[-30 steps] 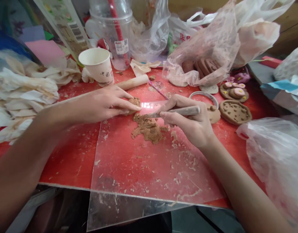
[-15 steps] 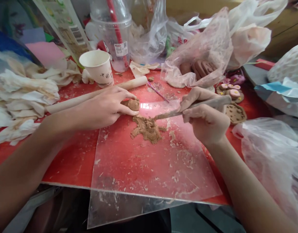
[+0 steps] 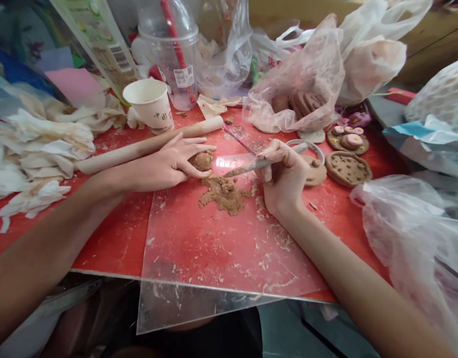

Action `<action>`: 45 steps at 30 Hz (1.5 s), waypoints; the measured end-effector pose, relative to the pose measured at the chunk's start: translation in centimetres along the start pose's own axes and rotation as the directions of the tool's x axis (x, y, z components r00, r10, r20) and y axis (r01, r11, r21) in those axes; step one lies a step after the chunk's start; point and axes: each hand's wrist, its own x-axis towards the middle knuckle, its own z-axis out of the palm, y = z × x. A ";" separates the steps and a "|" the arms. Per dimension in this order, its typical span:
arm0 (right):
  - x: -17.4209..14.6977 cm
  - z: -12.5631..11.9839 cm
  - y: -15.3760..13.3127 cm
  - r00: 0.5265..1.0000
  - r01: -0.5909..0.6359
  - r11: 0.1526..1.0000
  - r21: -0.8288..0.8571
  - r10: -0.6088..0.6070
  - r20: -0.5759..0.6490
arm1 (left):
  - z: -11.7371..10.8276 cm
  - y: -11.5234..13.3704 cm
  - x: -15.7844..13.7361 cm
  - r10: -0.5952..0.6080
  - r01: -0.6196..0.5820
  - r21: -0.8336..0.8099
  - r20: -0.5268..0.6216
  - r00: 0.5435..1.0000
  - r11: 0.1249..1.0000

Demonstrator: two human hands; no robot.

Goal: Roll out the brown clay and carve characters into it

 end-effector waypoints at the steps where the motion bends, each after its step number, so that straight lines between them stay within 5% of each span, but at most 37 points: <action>1: 0.0 0.1 0.1 1.000 0.001 1.000 0.003 -0.001 -0.009 | 0.1 0.0 0.0 0.010 -0.010 0.008 0.003 1.000 1.000; 5: 0.0 0.2 0.3 1.000 0.004 1.000 0.002 -0.004 -0.022 | 0.1 -0.3 -0.2 0.019 -0.019 0.047 0.002 1.000 0.999; 11: 0.1 -0.2 0.5 0.999 0.039 0.999 0.004 -0.039 -0.010 | -1.3 -0.1 -1.9 0.112 -0.072 0.257 -0.143 0.983 0.964; 15: 0.1 -0.2 0.6 0.999 0.038 0.999 -0.001 -0.038 0.013 | -1.4 1.6 -2.6 0.082 -0.048 0.398 -0.071 0.994 0.916; 30: 0.3 -0.7 0.8 0.998 0.012 0.999 -0.034 -0.011 0.054 | 0.3 1.0 -0.8 0.132 -0.136 0.174 0.032 0.991 0.975; 38: 0.3 -1.2 0.4 0.999 0.017 1.000 -0.005 -0.017 0.038 | -0.7 -0.4 -1.5 0.180 -0.102 0.389 -0.168 0.969 0.915; 45: 0.3 -1.0 0.4 1.000 0.021 1.000 0.015 -0.021 0.019 | 0.2 -0.9 -1.3 0.149 -0.099 0.367 -0.109 0.983 0.925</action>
